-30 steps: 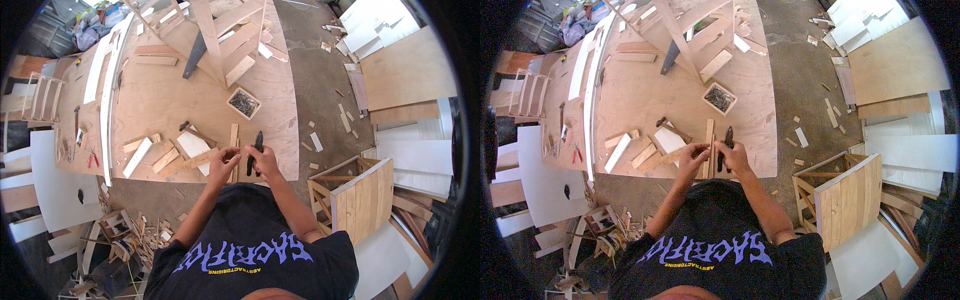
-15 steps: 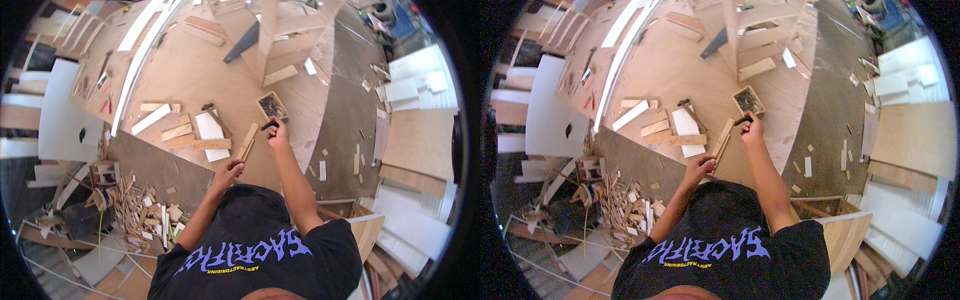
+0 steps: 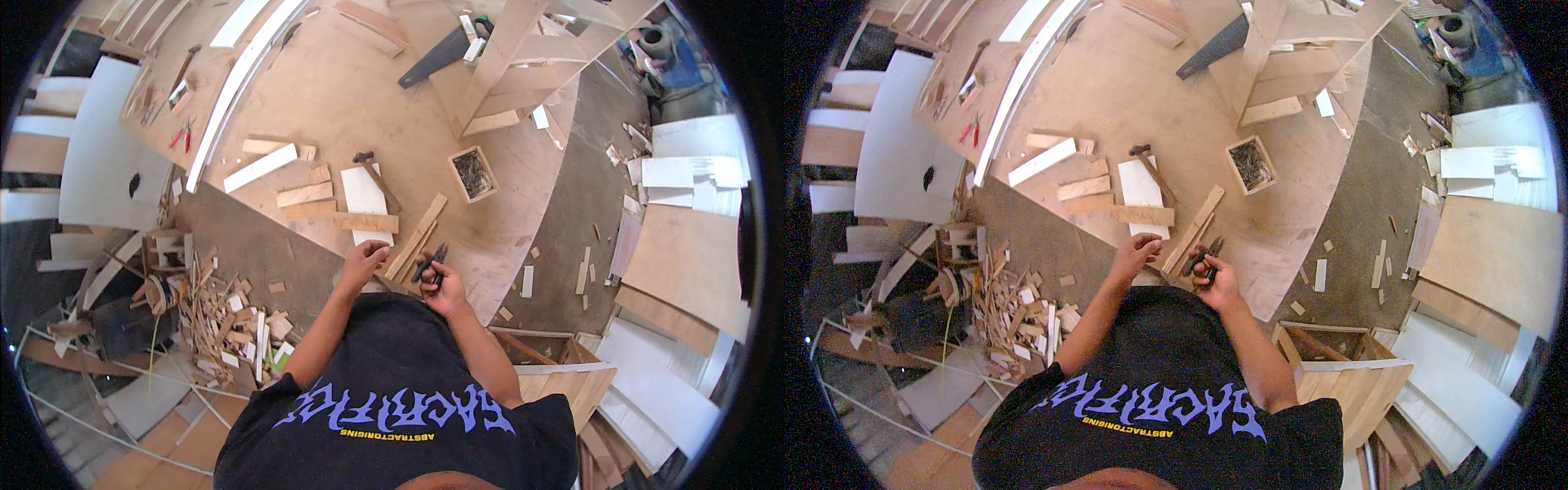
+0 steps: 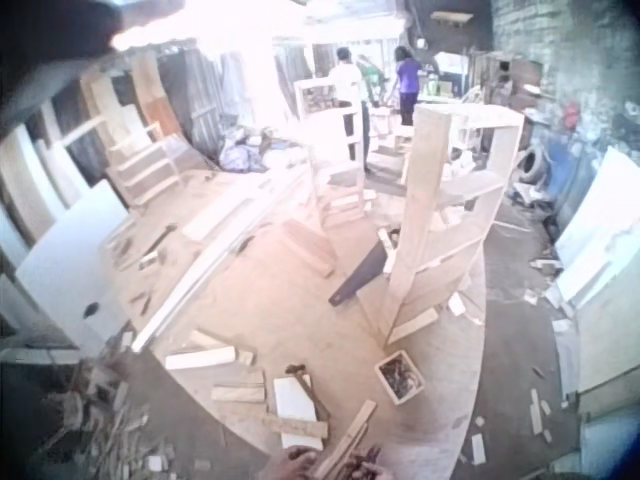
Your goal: The person aligns wood pieces on a workbench and hammers a nail into them. They then use pliers to extract a nail from a wooden block.
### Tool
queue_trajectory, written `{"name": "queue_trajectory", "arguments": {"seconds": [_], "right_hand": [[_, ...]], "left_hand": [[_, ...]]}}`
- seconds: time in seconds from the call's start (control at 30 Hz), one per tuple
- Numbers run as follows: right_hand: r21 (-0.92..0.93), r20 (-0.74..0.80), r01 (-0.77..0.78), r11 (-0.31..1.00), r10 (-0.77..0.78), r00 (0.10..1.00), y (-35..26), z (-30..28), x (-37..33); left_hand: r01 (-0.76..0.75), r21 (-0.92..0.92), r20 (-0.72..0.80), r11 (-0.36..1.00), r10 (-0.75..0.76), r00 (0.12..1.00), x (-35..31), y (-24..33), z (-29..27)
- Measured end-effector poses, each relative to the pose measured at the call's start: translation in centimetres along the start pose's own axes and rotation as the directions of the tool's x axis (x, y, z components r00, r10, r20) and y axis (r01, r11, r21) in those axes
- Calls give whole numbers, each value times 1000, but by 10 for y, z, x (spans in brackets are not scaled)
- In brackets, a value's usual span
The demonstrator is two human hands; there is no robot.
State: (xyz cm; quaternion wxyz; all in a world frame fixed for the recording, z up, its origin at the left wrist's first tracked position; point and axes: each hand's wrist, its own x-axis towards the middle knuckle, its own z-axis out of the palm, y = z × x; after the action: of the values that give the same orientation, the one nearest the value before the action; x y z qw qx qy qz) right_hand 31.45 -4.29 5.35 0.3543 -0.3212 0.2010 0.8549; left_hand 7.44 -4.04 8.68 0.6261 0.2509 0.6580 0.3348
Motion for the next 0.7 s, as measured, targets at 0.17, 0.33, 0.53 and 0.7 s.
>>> {"name": "queue_trajectory", "arguments": {"seconds": [0.17,0.33,0.53,0.7], "right_hand": [[-53,-82,64,997,-68,994,6,19,18],[-133,-228,304,943,-328,917,24,52,33],[-300,-403,313,901,-417,815,78,63,50],[-395,-391,331,857,-483,784,110,51,74]], "left_hand": [[-375,847,72,376,618,783,37,22,-44],[-445,874,284,196,536,795,74,13,-89],[-535,719,363,443,417,833,98,15,-142],[-501,739,232,450,529,817,98,37,-197]]}}
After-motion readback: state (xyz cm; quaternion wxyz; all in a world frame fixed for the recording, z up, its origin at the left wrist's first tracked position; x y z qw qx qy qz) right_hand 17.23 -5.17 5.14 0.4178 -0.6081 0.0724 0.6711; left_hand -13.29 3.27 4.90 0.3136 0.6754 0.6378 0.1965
